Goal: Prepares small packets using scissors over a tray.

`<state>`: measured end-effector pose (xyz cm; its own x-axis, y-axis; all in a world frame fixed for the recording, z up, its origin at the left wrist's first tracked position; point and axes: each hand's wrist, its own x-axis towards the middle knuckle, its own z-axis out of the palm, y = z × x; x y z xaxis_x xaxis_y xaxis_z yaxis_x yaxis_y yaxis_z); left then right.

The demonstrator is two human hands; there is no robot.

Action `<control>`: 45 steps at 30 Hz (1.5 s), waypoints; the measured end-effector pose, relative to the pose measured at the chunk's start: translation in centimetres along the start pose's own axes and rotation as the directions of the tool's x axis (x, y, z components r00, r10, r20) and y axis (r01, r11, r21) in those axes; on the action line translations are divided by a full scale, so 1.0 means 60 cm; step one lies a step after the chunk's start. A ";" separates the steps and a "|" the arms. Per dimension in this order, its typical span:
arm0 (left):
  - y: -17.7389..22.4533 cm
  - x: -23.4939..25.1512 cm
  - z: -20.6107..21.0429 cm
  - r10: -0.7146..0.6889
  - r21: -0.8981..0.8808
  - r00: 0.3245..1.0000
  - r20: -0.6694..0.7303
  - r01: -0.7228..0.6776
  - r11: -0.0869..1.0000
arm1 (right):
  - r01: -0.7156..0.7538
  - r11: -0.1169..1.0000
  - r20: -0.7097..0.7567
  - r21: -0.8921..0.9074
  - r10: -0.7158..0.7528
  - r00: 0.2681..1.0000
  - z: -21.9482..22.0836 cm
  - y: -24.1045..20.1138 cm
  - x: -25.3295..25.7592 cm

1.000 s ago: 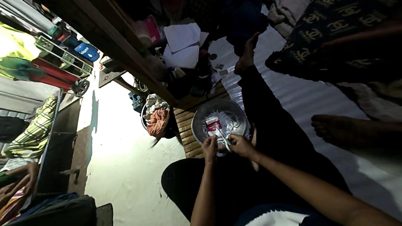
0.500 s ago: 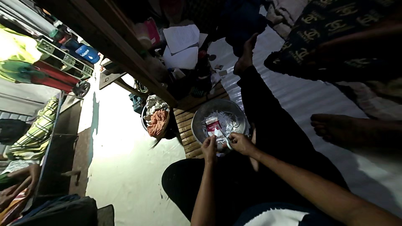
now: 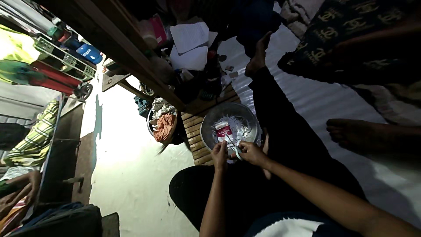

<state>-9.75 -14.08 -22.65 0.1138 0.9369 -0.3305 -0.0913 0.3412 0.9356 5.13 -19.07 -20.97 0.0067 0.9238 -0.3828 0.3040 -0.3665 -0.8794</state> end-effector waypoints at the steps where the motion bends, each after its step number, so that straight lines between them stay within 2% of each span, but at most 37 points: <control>1: 0.001 0.000 0.000 -0.003 -0.004 1.000 0.002 0.003 1.000 | 0.005 1.000 -0.008 0.000 -0.005 1.000 0.000 -0.001 -0.001; 10: 0.002 0.000 -0.001 -0.006 -0.005 1.000 -0.019 0.005 1.000 | 0.041 0.999 -0.058 -0.013 -0.041 0.997 -0.002 0.005 -0.001; 18: -0.002 0.001 -0.002 -0.005 -0.038 1.000 -0.030 0.004 0.999 | -0.028 1.000 0.072 -0.008 0.028 0.997 -0.003 0.002 -0.004; 23: -0.004 0.000 -0.001 0.025 -0.030 1.000 -0.001 -0.025 0.999 | -0.018 1.000 0.047 -0.017 0.019 0.999 -0.001 0.000 -0.004; 37: 0.003 -0.002 0.000 -0.006 -0.018 1.000 -0.008 0.006 1.000 | 0.033 0.999 -0.069 0.013 -0.032 0.997 0.000 0.002 -0.007; 41: 0.000 -0.001 0.000 -0.002 -0.028 1.000 -0.020 0.001 1.000 | 0.001 0.997 -0.001 0.071 -0.001 1.000 -0.002 0.004 -0.005; 45: -0.002 0.001 0.001 0.010 -0.036 1.000 -0.023 -0.011 0.999 | -0.010 1.000 0.049 0.016 0.010 0.999 -0.002 -0.002 -0.009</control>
<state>-9.69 -14.08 -22.79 0.0897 0.9418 -0.3239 -0.1278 0.3334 0.9341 5.19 -19.50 -20.66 -0.0373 0.9137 -0.4047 0.2888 -0.3779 -0.8797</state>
